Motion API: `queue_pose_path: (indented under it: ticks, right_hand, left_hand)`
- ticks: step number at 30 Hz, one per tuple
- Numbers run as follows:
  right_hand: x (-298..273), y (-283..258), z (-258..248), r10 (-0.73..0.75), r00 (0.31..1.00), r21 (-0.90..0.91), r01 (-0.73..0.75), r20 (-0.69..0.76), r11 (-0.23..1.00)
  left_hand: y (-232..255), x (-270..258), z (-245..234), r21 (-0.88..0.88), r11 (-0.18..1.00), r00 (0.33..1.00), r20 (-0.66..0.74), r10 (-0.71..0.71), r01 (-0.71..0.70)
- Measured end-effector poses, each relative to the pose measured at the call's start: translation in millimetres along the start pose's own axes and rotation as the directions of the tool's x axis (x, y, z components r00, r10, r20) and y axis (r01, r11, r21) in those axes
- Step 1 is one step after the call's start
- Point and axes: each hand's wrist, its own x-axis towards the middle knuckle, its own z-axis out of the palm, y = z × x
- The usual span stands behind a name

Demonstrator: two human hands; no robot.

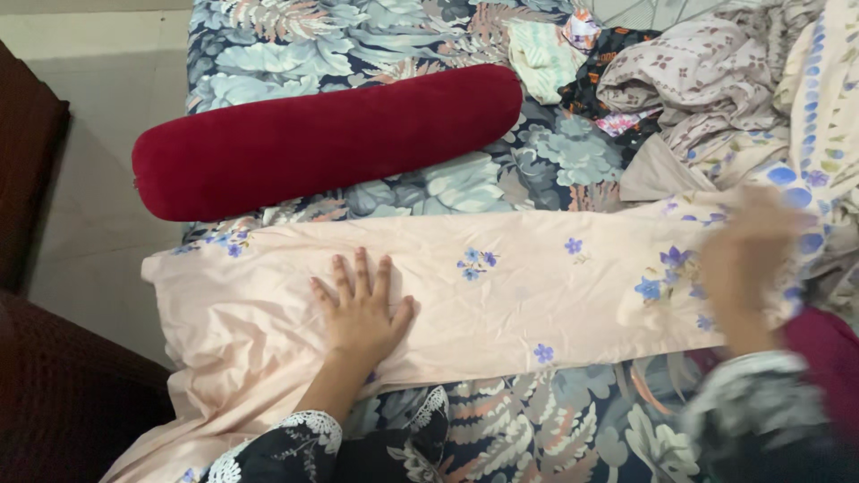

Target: The person folds a pair of pants and a floral-patterned garment on a bed by hand, then stacks them with other folded items.

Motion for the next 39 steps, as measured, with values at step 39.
queue_pose_path:
  ticks: [39]
  right_hand:
    - [-194, -547, -287, -0.736, 0.677, 0.961, 0.216, -0.022, 0.170]
  left_hand:
    - [-267, -268, -109, -0.932, -0.167, 0.938, 0.289, 0.193, 0.322]
